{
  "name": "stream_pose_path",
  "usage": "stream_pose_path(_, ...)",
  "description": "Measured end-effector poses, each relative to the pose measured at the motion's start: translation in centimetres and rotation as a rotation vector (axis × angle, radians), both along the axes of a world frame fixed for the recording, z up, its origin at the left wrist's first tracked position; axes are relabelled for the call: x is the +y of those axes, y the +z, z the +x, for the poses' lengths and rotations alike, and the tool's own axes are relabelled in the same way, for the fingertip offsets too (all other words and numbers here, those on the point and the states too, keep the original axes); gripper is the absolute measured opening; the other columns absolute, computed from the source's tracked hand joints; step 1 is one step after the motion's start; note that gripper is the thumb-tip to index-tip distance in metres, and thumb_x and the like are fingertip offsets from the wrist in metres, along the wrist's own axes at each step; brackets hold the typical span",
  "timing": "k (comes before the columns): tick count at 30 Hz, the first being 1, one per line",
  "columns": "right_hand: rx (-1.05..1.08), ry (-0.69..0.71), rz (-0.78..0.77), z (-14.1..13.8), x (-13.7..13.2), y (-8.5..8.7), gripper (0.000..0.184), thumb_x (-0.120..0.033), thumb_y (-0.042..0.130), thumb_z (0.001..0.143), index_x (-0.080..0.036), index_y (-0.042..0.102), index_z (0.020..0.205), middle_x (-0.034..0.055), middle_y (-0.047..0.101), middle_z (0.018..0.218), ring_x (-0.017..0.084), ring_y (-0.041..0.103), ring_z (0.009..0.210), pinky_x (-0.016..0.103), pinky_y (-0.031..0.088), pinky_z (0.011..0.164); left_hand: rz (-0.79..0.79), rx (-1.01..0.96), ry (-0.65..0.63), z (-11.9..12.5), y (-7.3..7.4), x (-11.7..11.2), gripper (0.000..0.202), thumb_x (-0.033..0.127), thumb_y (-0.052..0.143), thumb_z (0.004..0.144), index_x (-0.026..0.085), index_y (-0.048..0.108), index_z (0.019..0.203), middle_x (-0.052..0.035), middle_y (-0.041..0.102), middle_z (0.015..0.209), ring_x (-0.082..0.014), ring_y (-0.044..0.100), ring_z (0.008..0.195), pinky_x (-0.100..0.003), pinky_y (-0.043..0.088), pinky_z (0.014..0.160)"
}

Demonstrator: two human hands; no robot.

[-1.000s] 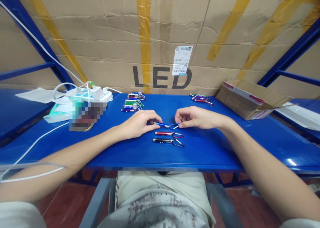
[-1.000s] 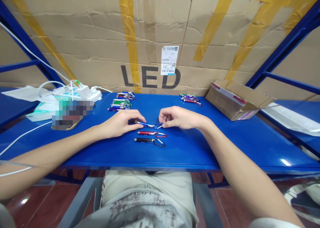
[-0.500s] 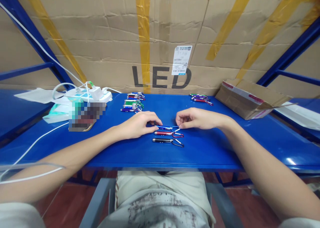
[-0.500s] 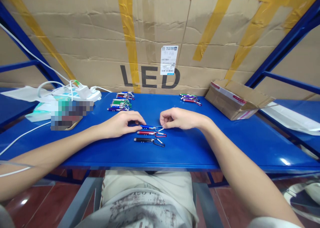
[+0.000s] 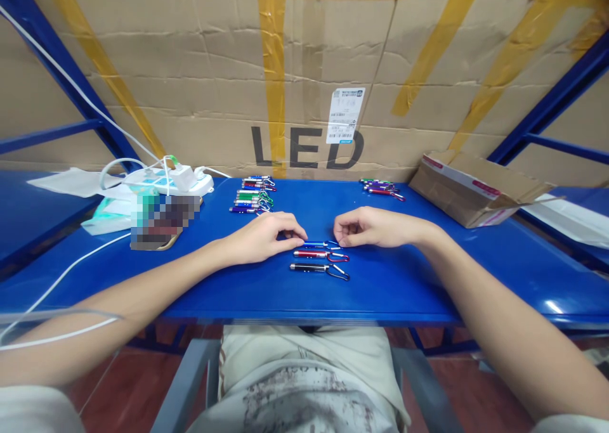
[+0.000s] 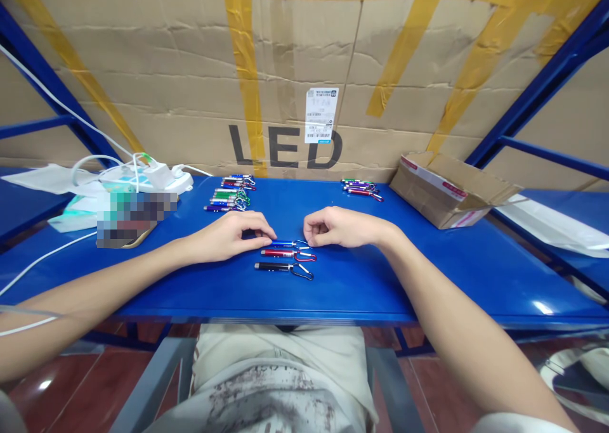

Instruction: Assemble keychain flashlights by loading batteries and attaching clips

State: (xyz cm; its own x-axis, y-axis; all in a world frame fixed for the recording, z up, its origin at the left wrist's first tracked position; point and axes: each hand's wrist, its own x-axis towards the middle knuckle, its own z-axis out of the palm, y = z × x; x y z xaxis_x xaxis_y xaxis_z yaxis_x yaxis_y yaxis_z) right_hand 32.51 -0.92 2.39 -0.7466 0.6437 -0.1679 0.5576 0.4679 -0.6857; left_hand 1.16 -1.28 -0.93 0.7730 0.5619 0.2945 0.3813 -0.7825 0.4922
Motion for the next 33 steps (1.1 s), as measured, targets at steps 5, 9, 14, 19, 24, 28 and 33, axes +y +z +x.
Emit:
stream_pose_path(5, 0.008, -0.027, 0.023, -0.23, -0.07, -0.17, 0.032, -0.051, 0.073, 0.094, -0.019, 0.07, 0.09, 0.0008, 0.068, 0.083, 0.017, 0.055, 0.075, 0.029, 0.04, 0.069, 0.003, 0.012, 0.0, -0.04, -0.03, 0.03, 0.019, 0.032, 0.067, 0.108, 0.021, 0.082, 0.114, -0.0063, 0.079, 0.11, -0.0215, 0.073, 0.103, -0.034, 0.054, 0.096)
stream_pose_path(9, 0.004, -0.041, 0.044, -0.42, 0.04, -0.53, 0.033, -0.052, 0.073, 0.094, -0.019, 0.07, 0.092, 0.0006, 0.067, 0.081, 0.017, 0.052, 0.073, 0.029, 0.039, 0.067, 0.002, 0.015, -0.004, -0.03, -0.02, -0.01, 0.019, 0.032, 0.068, 0.107, 0.021, 0.082, 0.115, -0.0059, 0.079, 0.109, -0.0209, 0.073, 0.102, -0.034, 0.053, 0.095)
stream_pose_path(14, -0.004, -0.011, 0.054, -0.35, 0.16, -0.67, 0.029, -0.047, 0.07, 0.096, -0.019, 0.07, 0.092, 0.0015, 0.068, 0.083, 0.017, 0.053, 0.075, 0.03, 0.04, 0.069, 0.001, 0.015, 0.001, -0.01, -0.08, 0.02, 0.02, 0.033, 0.068, 0.107, 0.021, 0.082, 0.114, -0.006, 0.079, 0.108, -0.0212, 0.073, 0.102, -0.034, 0.053, 0.094)
stream_pose_path(19, 0.008, 0.002, 0.052, -0.37, 0.07, -0.55, 0.025, -0.043, 0.069, 0.096, -0.018, 0.07, 0.091, 0.0012, 0.068, 0.083, 0.016, 0.053, 0.074, 0.029, 0.041, 0.069, -0.005, 0.014, -0.001, -0.06, -0.17, 0.12, 0.02, 0.034, 0.068, 0.107, 0.021, 0.082, 0.114, -0.006, 0.079, 0.108, -0.0216, 0.072, 0.102, -0.034, 0.053, 0.094)
stream_pose_path(24, 0.003, -0.009, 0.051, -0.4, -0.03, -0.56, 0.025, -0.042, 0.069, 0.095, -0.018, 0.071, 0.092, 0.0009, 0.067, 0.081, 0.016, 0.052, 0.071, 0.029, 0.041, 0.066, -0.012, 0.005, -0.003, -0.07, -0.13, 0.09, 0.021, 0.034, 0.068, 0.107, 0.021, 0.082, 0.113, -0.006, 0.079, 0.108, -0.0219, 0.072, 0.102, -0.035, 0.053, 0.094)
stream_pose_path(28, 0.001, -0.018, 0.067, -0.44, -0.15, -0.49, 0.025, -0.042, 0.069, 0.095, -0.018, 0.071, 0.09, 0.0008, 0.068, 0.08, 0.015, 0.052, 0.07, 0.028, 0.04, 0.066, -0.013, 0.002, -0.003, -0.06, -0.14, 0.1, 0.022, 0.035, 0.067, 0.107, 0.022, 0.082, 0.114, -0.0064, 0.079, 0.108, -0.0225, 0.072, 0.103, -0.035, 0.053, 0.095)
stream_pose_path(33, 0.0, -0.022, 0.063, -0.52, -0.18, -0.45, 0.024, -0.042, 0.069, 0.095, -0.018, 0.071, 0.091, 0.0014, 0.069, 0.081, 0.015, 0.052, 0.07, 0.028, 0.041, 0.066, -0.009, 0.011, -0.006, -0.07, -0.09, 0.09, 0.022, 0.035, 0.066, 0.108, 0.021, 0.082, 0.114, -0.0069, 0.078, 0.109, -0.0228, 0.073, 0.103, -0.036, 0.053, 0.095)
